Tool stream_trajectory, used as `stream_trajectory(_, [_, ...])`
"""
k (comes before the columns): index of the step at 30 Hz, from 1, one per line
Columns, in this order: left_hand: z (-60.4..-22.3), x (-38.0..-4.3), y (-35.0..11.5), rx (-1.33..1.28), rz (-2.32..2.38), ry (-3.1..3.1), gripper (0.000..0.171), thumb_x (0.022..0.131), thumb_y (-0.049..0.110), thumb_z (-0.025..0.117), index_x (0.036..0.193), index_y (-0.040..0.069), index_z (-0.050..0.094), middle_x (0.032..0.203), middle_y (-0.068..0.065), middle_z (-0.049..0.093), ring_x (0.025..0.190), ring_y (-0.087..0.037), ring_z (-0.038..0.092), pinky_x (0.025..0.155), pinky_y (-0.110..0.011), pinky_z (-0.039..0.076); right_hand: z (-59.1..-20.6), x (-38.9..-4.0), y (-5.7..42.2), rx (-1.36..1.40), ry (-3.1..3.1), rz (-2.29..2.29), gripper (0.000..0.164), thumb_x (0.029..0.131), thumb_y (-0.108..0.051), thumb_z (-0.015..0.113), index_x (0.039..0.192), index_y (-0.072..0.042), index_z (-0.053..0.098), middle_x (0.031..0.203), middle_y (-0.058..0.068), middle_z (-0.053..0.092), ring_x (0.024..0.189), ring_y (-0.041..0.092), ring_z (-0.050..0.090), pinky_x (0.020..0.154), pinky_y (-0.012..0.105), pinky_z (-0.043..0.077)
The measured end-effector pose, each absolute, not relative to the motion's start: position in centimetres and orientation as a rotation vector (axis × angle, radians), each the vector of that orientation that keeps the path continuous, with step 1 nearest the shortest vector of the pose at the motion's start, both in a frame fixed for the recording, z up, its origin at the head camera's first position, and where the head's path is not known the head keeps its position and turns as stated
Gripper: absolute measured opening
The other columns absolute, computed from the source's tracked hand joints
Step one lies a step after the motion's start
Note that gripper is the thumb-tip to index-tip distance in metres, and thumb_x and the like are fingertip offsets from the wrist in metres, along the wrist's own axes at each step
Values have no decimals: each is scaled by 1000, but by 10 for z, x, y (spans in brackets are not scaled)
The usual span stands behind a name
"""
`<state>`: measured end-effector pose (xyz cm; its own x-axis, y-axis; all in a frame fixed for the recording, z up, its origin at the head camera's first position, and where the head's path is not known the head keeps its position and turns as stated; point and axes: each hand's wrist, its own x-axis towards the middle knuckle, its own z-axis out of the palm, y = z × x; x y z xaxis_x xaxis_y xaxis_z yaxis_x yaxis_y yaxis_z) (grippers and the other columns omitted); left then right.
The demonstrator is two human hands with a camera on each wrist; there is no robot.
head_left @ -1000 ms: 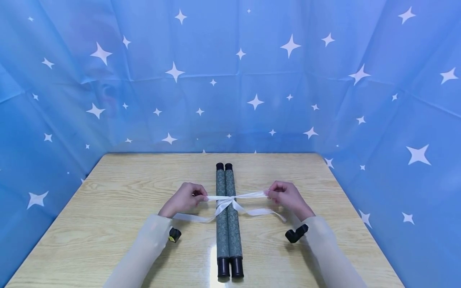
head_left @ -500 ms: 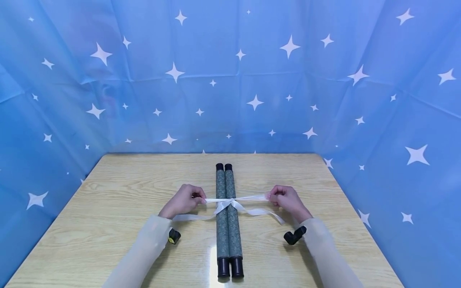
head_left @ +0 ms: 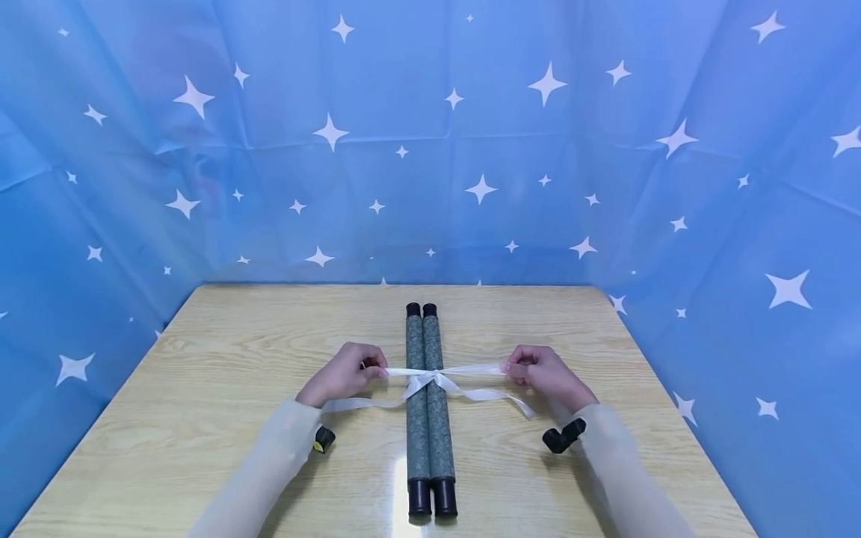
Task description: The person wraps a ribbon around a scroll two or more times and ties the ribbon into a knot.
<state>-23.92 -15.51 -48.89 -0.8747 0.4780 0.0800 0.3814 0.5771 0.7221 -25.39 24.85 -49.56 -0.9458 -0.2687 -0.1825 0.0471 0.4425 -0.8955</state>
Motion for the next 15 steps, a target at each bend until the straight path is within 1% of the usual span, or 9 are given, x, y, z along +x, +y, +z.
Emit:
stream_trajectory(3, [-486,-242,-153,708,1164,2686,8,101,12,66,97,15,73,90,-6,70,74,-12,56,68,-27,48,-493,-256,252,-184,2386,-1509,27,97,-27,73,99,0,68,73,4,58,67,18,53,61,30,47])
stream_trajectory(6, [-485,-244,-152,613,1158,2712,11,102,13,64,100,18,73,95,-3,70,81,-14,58,74,-31,50,-497,-259,251,-101,2334,-1575,26,97,-24,71,106,1,69,78,1,65,71,15,58,64,27,52])
stream_trajectory(8, [-486,-245,-150,564,1151,2732,11,102,13,64,99,20,73,95,-1,70,83,-15,60,76,-33,51,-501,-262,248,-53,2292,-1630,27,98,-20,70,110,4,68,81,1,69,73,13,60,65,26,54])
stream_trajectory(12, [-488,-248,-149,529,1117,2779,9,101,12,66,98,18,73,95,3,68,82,-14,59,75,-32,51,-504,-266,242,16,2233,-1705,30,101,-16,66,118,8,65,88,4,73,76,11,63,67,25,57])
stream_trajectory(15, [-490,-249,-149,486,1093,2804,8,100,11,67,102,15,73,97,3,67,83,-13,58,76,-32,51,-502,-267,238,45,2209,-1728,34,102,-14,63,126,10,61,97,10,74,82,11,67,73,26,59])
